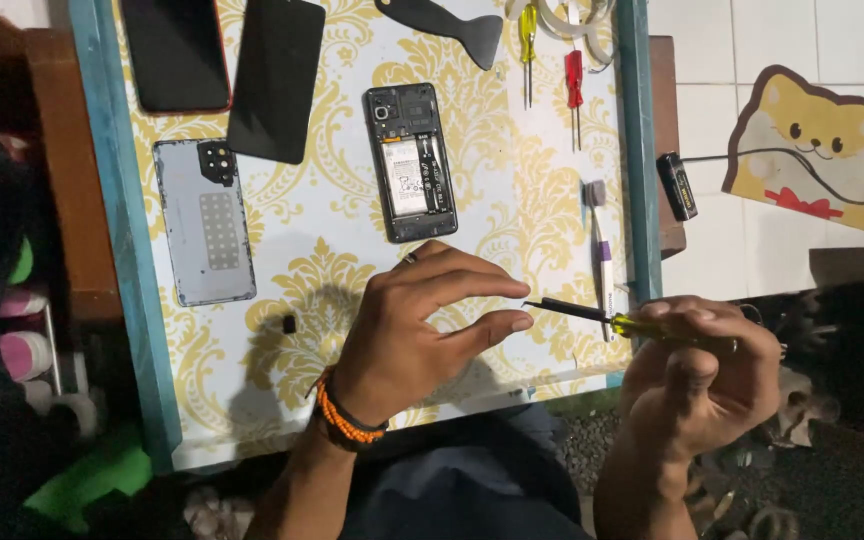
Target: Disassembling and repairing the internal components of a smartphone using a screwdriver.
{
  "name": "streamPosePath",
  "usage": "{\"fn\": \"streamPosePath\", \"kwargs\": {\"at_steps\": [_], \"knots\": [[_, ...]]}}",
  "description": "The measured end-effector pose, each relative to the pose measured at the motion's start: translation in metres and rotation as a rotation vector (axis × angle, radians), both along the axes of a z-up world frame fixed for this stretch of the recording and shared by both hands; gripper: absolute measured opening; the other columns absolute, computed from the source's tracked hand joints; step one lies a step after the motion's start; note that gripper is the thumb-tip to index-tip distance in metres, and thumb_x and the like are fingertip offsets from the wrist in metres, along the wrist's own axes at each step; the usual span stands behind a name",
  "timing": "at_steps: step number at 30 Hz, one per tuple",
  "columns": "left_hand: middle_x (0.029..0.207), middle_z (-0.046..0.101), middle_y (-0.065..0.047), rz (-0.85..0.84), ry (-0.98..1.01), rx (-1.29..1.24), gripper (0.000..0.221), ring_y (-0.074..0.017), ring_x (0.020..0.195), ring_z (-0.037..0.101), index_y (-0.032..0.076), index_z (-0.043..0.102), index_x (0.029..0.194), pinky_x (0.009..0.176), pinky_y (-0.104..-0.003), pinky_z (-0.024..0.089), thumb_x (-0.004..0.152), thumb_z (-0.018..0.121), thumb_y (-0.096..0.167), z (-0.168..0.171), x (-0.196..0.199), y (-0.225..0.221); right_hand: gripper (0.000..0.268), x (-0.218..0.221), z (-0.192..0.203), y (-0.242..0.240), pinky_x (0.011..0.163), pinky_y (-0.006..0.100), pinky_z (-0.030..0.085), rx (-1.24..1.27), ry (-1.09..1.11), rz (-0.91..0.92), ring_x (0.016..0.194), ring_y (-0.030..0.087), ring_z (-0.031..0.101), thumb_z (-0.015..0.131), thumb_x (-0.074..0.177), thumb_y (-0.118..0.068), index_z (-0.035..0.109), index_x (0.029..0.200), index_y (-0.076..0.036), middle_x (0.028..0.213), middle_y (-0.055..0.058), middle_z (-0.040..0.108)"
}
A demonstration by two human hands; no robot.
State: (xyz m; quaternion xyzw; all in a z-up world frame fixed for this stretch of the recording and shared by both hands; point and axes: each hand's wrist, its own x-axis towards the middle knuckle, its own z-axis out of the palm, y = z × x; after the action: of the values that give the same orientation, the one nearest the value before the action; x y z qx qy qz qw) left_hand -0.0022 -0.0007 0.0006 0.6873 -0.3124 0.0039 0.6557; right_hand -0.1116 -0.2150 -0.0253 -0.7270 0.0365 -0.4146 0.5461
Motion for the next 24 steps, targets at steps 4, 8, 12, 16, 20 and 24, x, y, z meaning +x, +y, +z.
{"fn": "streamPosePath", "kwargs": {"at_steps": [4, 8, 12, 16, 20, 24], "knots": [[0.097, 0.078, -0.007, -0.022, 0.028, -0.027, 0.008, -0.0189, 0.088, 0.073, 0.004, 0.076, 0.097, 0.086, -0.031, 0.053, 0.091, 0.079, 0.008, -0.001, -0.004, -0.001, 0.037, -0.005, 0.002, 0.006, 0.072, 0.032, 0.065, 0.009, 0.034, -0.029, 0.085, 0.022, 0.069, 0.069, 0.104, -0.042, 0.058, 0.112, -0.007, 0.093, 0.012, 0.063], [0.099, 0.078, -0.006, -0.049, 0.05, -0.066, 0.008, -0.0192, 0.089, 0.075, 0.005, 0.076, 0.1, 0.086, -0.031, 0.054, 0.092, 0.077, 0.007, -0.002, -0.009, -0.001, 0.036, -0.007, 0.003, 0.005, 0.072, 0.031, 0.067, 0.009, 0.025, -0.008, 0.086, 0.021, 0.07, 0.069, 0.104, -0.04, 0.058, 0.111, -0.007, 0.094, 0.012, 0.063], [0.099, 0.078, -0.005, -0.059, 0.054, -0.068, 0.009, -0.0184, 0.089, 0.075, 0.006, 0.076, 0.099, 0.086, -0.03, 0.055, 0.091, 0.079, 0.007, -0.004, -0.011, -0.001, 0.035, -0.008, 0.003, 0.005, 0.071, 0.032, 0.066, -0.013, 0.007, -0.013, 0.082, 0.021, 0.07, 0.068, 0.104, -0.04, 0.058, 0.11, -0.007, 0.09, 0.012, 0.064], [0.098, 0.078, -0.006, -0.062, 0.061, -0.08, 0.012, -0.018, 0.089, 0.075, 0.007, 0.076, 0.1, 0.086, -0.03, 0.056, 0.089, 0.081, 0.007, -0.003, -0.013, -0.002, 0.037, -0.01, 0.005, 0.006, 0.069, 0.033, 0.066, -0.024, 0.02, -0.034, 0.079, 0.022, 0.068, 0.067, 0.104, -0.04, 0.056, 0.109, -0.005, 0.087, 0.015, 0.062], [0.098, 0.078, -0.006, -0.06, 0.08, -0.119, 0.012, -0.0171, 0.089, 0.075, 0.007, 0.075, 0.099, 0.085, -0.028, 0.056, 0.088, 0.081, 0.006, -0.003, -0.016, -0.004, 0.034, -0.012, 0.004, 0.004, 0.068, 0.03, 0.066, 0.011, -0.024, -0.019, 0.08, 0.018, 0.069, 0.071, 0.103, -0.039, 0.059, 0.109, -0.007, 0.09, 0.008, 0.063], [0.099, 0.078, -0.007, -0.065, 0.112, -0.152, 0.012, -0.0183, 0.089, 0.076, 0.006, 0.075, 0.098, 0.086, -0.029, 0.058, 0.088, 0.081, 0.003, -0.003, -0.019, -0.006, 0.041, -0.015, 0.012, 0.015, 0.074, 0.026, 0.062, 0.044, 0.08, -0.146, 0.08, 0.018, 0.068, 0.07, 0.104, -0.046, 0.058, 0.11, -0.007, 0.094, 0.009, 0.062]]}}
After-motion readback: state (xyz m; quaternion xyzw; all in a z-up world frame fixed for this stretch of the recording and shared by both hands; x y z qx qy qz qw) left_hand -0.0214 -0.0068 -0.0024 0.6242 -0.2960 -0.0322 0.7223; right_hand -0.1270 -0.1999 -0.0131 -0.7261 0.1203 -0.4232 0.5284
